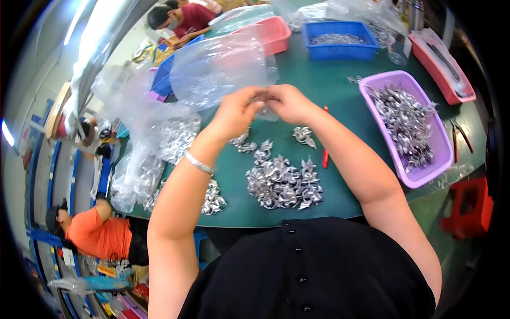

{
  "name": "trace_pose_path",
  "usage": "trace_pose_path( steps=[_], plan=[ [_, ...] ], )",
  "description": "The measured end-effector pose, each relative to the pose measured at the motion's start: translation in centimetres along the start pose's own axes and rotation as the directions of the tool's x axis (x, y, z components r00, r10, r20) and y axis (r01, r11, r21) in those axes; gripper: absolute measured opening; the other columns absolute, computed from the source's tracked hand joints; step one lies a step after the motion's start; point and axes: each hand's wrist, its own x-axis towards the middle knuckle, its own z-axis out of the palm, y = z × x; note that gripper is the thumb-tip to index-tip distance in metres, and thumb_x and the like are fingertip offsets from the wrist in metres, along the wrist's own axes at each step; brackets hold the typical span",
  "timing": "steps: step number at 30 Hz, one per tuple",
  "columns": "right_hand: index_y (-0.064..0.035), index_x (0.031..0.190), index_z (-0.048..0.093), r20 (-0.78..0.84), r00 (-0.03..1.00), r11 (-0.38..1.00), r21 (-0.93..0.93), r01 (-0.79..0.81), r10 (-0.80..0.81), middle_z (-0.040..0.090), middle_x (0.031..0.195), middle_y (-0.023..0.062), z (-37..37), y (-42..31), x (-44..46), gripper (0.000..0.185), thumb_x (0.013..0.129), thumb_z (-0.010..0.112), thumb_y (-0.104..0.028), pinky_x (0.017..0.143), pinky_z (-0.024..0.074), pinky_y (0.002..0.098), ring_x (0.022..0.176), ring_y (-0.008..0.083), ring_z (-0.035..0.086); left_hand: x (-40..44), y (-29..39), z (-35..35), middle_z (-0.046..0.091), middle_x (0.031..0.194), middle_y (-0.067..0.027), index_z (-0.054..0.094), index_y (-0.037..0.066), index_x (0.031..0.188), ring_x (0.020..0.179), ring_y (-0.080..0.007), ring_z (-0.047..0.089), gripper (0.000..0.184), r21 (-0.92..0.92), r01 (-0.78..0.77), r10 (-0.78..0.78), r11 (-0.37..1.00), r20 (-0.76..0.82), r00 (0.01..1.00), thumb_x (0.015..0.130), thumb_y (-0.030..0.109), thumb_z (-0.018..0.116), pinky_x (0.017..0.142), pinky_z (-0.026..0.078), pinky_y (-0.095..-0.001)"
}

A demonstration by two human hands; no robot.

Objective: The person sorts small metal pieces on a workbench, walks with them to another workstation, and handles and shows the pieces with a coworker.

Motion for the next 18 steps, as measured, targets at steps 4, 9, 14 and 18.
trace_pose_path(
  steps=[4, 9, 14, 18],
  plan=[
    [0.0001, 0.084, 0.06, 0.003, 1.0, 0.999, 0.027, 0.021, -0.021, 0.061, 0.077, 0.0137, 0.3, 0.9, 0.6, 0.013, 0.078, 0.052, -0.008, 0.063, 0.0455, 0.0335, 0.07, 0.0207, 0.059, -0.1, -0.6, 0.0, 0.061, 0.095, -0.0084, 0.055, 0.004, 0.107, 0.08, -0.0163, 0.058, 0.024, 0.141, -0.093, 0.094, 0.986, 0.004, 0.996, 0.083, 0.003, 0.051, 0.064, 0.05, -0.0283],
    [-0.0011, 0.077, 0.053, 0.112, 0.979, 0.918, 0.345, -0.197, 0.169, 0.05, 0.063, 0.0001, -0.3, -0.9, 0.3, 0.006, 0.082, 0.052, -0.005, 0.047, 0.0355, 0.0224, 0.054, 0.0065, 0.043, -0.7, -0.6, -0.7, 0.057, 0.092, -0.0148, 0.058, 0.004, 0.097, 0.084, -0.033, 0.055, 0.02, 0.35, -0.186, 0.228, 0.918, -0.083, 0.97, 0.077, 0.007, 0.058, 0.073, 0.045, -0.0371],
    [-0.0007, 0.077, 0.054, 0.096, 0.986, 0.946, 0.283, -0.159, 0.137, 0.051, 0.065, -0.0005, -0.7, -1.3, 0.2, 0.005, 0.081, 0.052, -0.004, 0.049, 0.0358, 0.0227, 0.056, 0.0066, 0.043, -0.9, -0.6, -0.7, 0.055, 0.087, -0.0142, 0.058, 0.004, 0.091, 0.08, -0.0318, 0.054, 0.017, 0.322, -0.185, 0.209, 0.929, -0.043, 0.977, 0.075, 0.009, 0.061, 0.07, 0.045, -0.0367],
    [0.0002, 0.078, 0.055, 0.087, 0.991, 0.973, 0.198, -0.118, 0.103, 0.051, 0.065, 0.0015, -0.6, -1.0, 0.2, 0.005, 0.08, 0.053, -0.004, 0.052, 0.038, 0.0252, 0.058, 0.0086, 0.045, -0.9, 0.0, -0.5, 0.057, 0.085, -0.0136, 0.058, 0.002, 0.093, 0.075, -0.0261, 0.058, 0.018, 0.364, -0.152, 0.155, 0.919, 0.021, 0.988, 0.076, 0.01, 0.06, 0.067, 0.046, -0.0343]
  ],
)
